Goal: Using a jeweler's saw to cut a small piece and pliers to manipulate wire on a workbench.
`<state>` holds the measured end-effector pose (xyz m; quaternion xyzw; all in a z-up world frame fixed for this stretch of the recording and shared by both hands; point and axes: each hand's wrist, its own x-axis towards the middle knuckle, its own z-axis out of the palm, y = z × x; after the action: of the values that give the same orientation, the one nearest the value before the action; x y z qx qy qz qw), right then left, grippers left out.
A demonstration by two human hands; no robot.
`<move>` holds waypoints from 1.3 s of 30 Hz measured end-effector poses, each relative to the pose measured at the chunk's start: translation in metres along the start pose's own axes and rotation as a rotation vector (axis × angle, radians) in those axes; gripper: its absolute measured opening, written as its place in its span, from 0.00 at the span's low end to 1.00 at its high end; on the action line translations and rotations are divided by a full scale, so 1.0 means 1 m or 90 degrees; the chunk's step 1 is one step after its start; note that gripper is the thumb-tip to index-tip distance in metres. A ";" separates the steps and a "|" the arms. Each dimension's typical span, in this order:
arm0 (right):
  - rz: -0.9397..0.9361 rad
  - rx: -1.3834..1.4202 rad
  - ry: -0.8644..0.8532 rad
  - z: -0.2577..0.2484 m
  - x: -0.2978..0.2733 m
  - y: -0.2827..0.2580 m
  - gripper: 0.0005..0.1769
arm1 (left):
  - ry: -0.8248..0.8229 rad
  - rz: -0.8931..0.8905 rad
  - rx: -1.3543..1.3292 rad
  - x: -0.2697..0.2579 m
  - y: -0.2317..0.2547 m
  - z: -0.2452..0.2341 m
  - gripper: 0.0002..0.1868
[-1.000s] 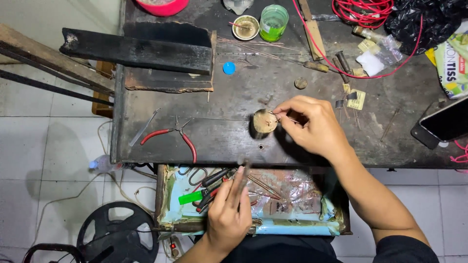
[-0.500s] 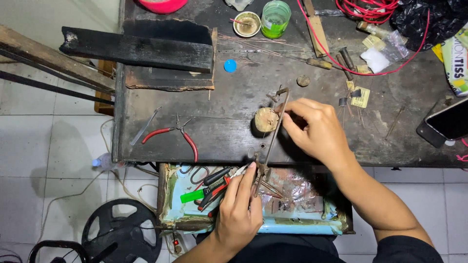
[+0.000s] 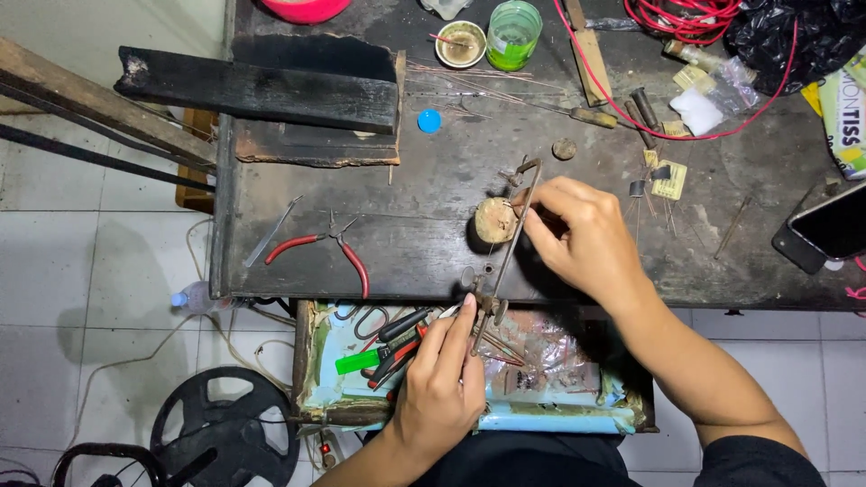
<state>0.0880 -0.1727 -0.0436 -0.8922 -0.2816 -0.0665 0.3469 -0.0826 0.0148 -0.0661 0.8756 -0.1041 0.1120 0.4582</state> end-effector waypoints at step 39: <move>-0.005 0.020 0.037 0.004 -0.001 0.000 0.03 | 0.036 0.022 0.004 0.008 0.010 -0.009 0.29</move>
<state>0.0867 -0.1706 -0.0475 -0.8831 -0.2761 -0.0892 0.3687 -0.0782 0.0159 -0.0510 0.8716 -0.1061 0.1448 0.4562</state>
